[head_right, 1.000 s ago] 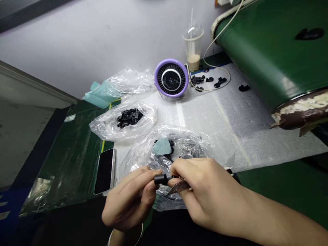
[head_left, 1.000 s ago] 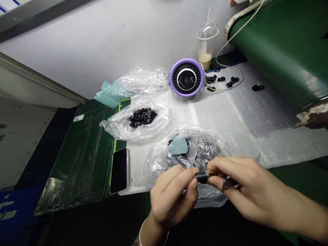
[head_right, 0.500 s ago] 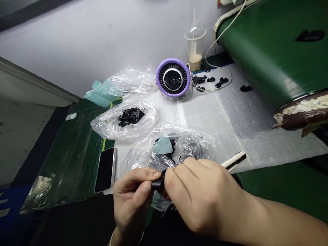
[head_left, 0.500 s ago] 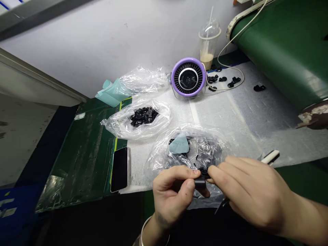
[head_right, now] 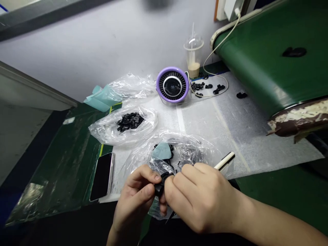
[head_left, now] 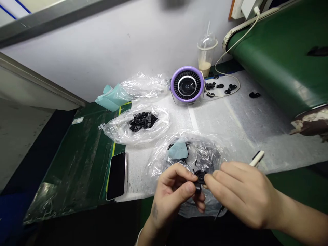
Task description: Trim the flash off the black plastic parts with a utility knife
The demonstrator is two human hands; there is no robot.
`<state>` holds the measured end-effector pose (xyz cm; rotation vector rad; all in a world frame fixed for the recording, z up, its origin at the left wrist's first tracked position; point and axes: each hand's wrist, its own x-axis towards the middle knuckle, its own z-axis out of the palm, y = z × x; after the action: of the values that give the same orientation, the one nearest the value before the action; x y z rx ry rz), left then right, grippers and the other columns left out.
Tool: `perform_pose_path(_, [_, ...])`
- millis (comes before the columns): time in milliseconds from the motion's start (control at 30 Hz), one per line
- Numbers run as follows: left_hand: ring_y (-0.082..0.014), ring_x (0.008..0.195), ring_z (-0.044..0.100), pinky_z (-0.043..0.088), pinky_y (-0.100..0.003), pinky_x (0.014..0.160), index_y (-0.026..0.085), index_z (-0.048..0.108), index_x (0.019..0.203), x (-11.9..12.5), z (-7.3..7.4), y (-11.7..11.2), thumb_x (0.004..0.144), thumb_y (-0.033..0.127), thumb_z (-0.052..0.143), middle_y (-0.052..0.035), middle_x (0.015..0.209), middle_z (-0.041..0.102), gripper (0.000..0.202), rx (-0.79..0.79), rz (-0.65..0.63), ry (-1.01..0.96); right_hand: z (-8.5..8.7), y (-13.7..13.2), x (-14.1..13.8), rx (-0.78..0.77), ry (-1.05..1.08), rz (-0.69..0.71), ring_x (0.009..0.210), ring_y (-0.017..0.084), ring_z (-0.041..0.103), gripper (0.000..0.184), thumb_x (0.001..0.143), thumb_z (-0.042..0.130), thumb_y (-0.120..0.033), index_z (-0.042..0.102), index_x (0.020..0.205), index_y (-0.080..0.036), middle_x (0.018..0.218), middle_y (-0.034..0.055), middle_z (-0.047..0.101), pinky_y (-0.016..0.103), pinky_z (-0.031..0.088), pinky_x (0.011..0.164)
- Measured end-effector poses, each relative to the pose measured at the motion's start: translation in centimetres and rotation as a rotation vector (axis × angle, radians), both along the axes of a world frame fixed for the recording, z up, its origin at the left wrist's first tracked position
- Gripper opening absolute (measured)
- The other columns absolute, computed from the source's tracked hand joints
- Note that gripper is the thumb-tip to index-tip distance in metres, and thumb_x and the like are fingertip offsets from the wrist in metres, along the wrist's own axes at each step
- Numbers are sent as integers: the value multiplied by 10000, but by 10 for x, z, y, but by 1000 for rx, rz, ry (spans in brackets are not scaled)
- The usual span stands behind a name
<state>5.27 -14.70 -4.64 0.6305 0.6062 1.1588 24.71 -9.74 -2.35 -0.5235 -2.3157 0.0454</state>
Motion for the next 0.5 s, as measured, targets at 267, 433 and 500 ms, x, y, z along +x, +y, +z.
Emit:
perform_pose_path(267, [-119, 484, 693, 550, -160, 445, 167, 660, 956, -3, -7, 4, 975, 363, 723, -20, 657, 745, 206, -84, -5, 89, -7, 6, 9, -86, -14, 36, 635, 181, 553, 180, 1078, 457, -147, 601, 1172, -93, 774, 44, 688, 346, 425, 543])
perform_pose_path(433, [-152, 579, 703, 571, -223, 501, 177, 603, 1107, -52, 4, 53, 946, 434, 719, -41, 778, 748, 325, 251, 738, 815, 2, 7, 33, -399, 70, -163, 842, 186, 681, 174, 1010, 532, -183, 483, 1177, -188, 966, 76, 677, 279, 564, 669])
perform_pose_path(500, [-185, 698, 743, 590, -260, 548, 189, 495, 1327, -80, 2, 88, 981, 516, 568, -87, 951, 765, 482, 176, 795, 1169, 5, 8, 46, -505, 83, -239, 935, 187, 711, 137, 1005, 498, -171, 469, 1123, -235, 1037, 77, 672, 271, 590, 740])
